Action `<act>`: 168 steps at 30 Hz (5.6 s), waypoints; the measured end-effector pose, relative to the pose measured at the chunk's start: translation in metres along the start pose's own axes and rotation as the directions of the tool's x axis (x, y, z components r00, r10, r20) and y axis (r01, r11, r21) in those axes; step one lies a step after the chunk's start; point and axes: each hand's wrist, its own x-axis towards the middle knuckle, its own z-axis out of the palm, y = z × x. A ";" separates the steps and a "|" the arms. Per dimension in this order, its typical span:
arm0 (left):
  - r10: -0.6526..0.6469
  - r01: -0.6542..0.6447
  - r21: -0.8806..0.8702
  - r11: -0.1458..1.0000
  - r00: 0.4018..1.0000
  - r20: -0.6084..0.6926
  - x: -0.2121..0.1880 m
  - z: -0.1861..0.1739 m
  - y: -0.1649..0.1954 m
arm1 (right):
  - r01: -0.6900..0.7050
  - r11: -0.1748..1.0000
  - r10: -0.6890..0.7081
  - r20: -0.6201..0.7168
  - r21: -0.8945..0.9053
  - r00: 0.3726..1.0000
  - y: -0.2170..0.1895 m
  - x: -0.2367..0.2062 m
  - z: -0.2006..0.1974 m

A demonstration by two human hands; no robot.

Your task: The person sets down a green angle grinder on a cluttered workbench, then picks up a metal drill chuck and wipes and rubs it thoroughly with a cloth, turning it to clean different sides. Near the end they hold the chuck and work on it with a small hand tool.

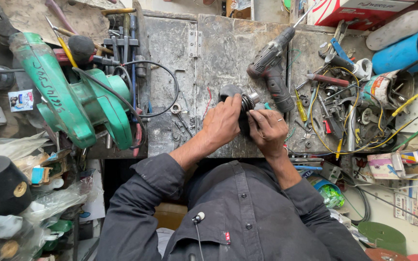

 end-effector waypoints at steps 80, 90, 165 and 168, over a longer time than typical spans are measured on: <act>0.267 -0.307 0.456 0.836 0.952 0.151 0.000 0.022 -0.012 | -0.327 0.945 0.325 -0.089 -0.006 0.941 0.062 0.072 -0.006; -0.293 0.293 -0.056 0.954 0.956 0.020 0.024 -0.020 -0.030 | -0.436 0.721 0.511 0.011 0.538 0.859 0.070 0.030 -0.031; -0.179 0.189 -0.954 0.233 0.972 0.149 0.014 0.010 -0.018 | -0.566 0.376 0.554 0.311 0.734 0.772 0.026 -0.020 0.023; -0.181 0.192 -0.943 0.271 0.973 0.146 0.014 0.011 -0.019 | -0.562 0.390 0.570 0.288 0.729 0.769 0.027 -0.020 0.022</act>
